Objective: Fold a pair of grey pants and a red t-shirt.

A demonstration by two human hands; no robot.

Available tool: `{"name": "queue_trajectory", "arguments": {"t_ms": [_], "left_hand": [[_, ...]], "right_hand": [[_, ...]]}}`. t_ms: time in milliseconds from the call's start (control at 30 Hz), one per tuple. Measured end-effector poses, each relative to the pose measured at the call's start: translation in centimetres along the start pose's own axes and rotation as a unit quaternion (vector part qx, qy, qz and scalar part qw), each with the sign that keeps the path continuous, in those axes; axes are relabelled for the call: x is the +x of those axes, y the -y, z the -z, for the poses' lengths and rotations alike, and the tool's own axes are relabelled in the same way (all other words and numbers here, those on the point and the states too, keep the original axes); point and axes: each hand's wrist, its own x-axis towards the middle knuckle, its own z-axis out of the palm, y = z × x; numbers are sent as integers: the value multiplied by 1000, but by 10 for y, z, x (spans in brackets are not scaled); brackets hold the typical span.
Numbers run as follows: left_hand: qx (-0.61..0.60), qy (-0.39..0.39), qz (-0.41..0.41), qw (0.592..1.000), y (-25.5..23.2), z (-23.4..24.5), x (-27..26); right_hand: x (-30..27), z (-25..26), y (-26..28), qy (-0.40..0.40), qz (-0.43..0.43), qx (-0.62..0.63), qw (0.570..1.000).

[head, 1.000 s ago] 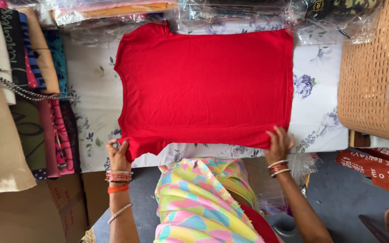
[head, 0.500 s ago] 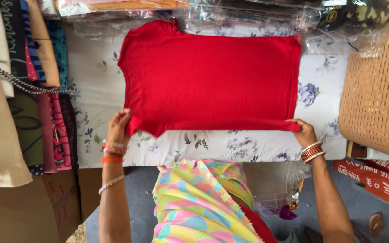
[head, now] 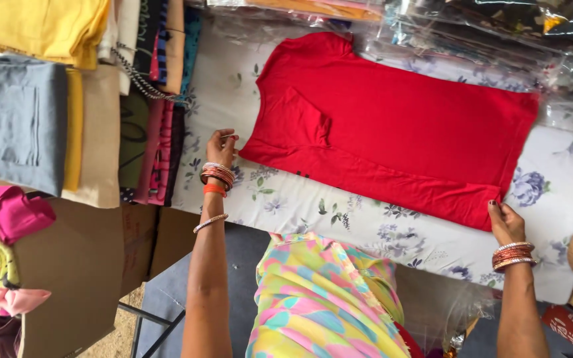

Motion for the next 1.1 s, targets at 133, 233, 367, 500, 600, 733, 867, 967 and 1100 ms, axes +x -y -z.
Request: {"name": "queue_trajectory", "arguments": {"t_ms": [133,233,367,500,600,733,867,967,1100], "left_hand": [[182,24,1,983,-53,-8,-32],[217,54,-94,970,-12,-9,-13],[253,66,-111,959,-9,-7,-13],[218,87,17,972,-19,-8,-26],[239,95,15,966,-12,-2,-29],[228,80,17,970,-16,5,-30],[278,112,-29,954,-2,15,-24],[288,123,-36,949,9,20,-23],[257,134,-58,955,14,28,-29]], "right_hand": [[-12,6,9,-17,-45,-9,999],[-29,0,30,20,-20,90,995],[-45,-8,17,5,25,124,992],[-50,-15,-18,-77,70,98,990],[-60,-21,-4,-124,65,64,988],[-64,-18,4,-140,13,55,988],[-60,-9,-9,-121,13,35,992],[-67,-5,-4,-79,-46,75,993],[-66,-1,-21,-43,-32,114,992]]}}
